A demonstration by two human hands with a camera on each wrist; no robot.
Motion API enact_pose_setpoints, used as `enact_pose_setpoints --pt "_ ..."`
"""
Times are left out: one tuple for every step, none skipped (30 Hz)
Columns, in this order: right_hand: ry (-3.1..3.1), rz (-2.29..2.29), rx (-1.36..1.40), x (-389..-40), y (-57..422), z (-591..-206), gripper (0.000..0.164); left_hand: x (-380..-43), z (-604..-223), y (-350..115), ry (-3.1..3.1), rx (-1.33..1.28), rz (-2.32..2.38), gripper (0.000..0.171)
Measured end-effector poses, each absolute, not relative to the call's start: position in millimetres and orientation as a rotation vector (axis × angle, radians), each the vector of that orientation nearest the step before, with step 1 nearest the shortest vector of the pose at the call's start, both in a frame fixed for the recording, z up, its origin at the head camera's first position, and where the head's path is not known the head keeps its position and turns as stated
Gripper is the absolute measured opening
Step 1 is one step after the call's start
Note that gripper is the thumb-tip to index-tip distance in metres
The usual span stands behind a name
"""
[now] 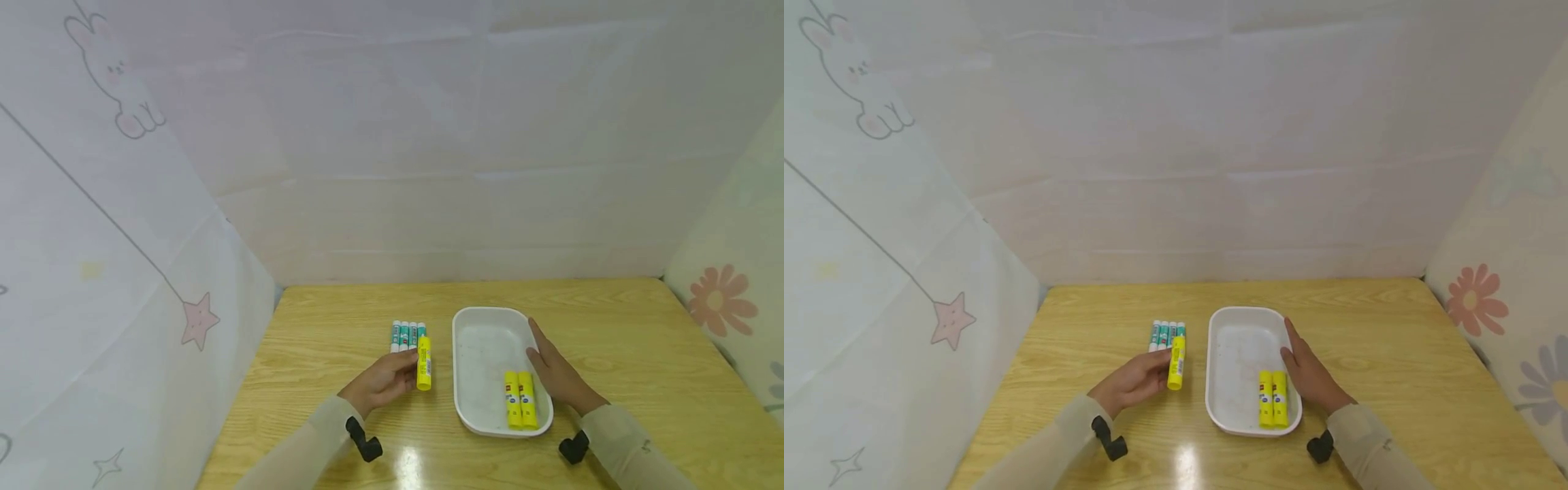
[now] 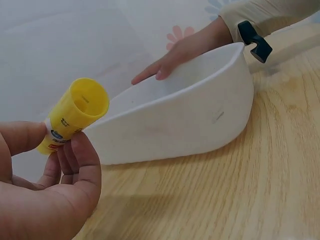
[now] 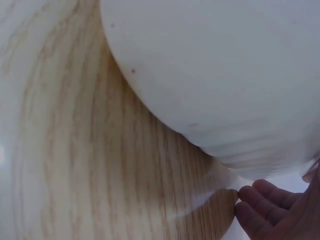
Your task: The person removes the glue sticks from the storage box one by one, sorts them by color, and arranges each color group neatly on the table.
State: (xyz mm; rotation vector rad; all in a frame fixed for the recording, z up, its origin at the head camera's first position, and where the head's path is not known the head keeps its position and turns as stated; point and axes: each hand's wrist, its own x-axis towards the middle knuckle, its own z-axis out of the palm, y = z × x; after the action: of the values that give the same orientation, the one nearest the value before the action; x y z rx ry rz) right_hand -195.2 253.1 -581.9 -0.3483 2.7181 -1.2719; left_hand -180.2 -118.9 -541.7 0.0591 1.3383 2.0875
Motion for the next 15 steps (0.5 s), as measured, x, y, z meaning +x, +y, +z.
enact_pose_setpoints --pt "2.716 -1.27 -0.344 -195 253 -582 0.065 -180 -543 -120 1.338 0.049 2.086 0.054" --pt "2.714 -1.268 -0.338 -195 253 -582 0.066 -179 -544 -120 1.334 0.037 2.086 0.053" --pt "2.711 -1.271 -0.336 -195 253 -582 0.066 -179 -545 -121 1.33 0.023 2.086 0.052" --pt "2.71 -1.274 -0.33 -195 253 -582 0.066 -178 -546 -121 1.325 0.014 2.087 0.051" --pt "2.708 -1.277 -0.327 -194 253 -581 0.066 -178 -546 -122 1.328 0.013 2.083 0.05" --pt "2.705 -1.28 -0.322 -194 252 -581 0.066 -177 -547 -122 1.331 0.007 2.083 0.049" --pt "2.701 -1.282 -0.321 -194 252 -580 0.066 -177 -548 -123 1.329 -0.001 2.085 0.047" --pt "2.7 -1.281 -0.323 -193 252 -580 0.066 -176 -548 -124 1.329 -0.007 2.086 0.047" --pt "2.701 -1.281 -0.324 -193 252 -579 0.066 -176 -549 -124 1.333 -0.004 2.086 0.046" --pt "2.702 -1.278 -0.325 -193 252 -579 0.066 -176 -549 -125 1.331 -0.004 2.087 0.045" --pt "2.704 -1.276 -0.327 -193 252 -579 0.066 -176 -550 -126 1.328 -0.006 2.089 0.045" --pt "2.704 -1.277 -0.33 -193 252 -580 0.066 -175 -551 -126 1.322 -0.009 2.093 0.045" --pt "2.705 -1.278 -0.333 -193 252 -580 0.066 -175 -552 -127 1.314 -0.012 2.098 0.044" --pt "2.706 -1.281 -0.337 -194 252 -580 0.066 -175 -553 -128 1.311 -0.011 2.101 0.044" --pt "2.706 -1.284 -0.343 -194 252 -580 0.066 -175 -554 -128 1.306 -0.013 2.103 0.044"
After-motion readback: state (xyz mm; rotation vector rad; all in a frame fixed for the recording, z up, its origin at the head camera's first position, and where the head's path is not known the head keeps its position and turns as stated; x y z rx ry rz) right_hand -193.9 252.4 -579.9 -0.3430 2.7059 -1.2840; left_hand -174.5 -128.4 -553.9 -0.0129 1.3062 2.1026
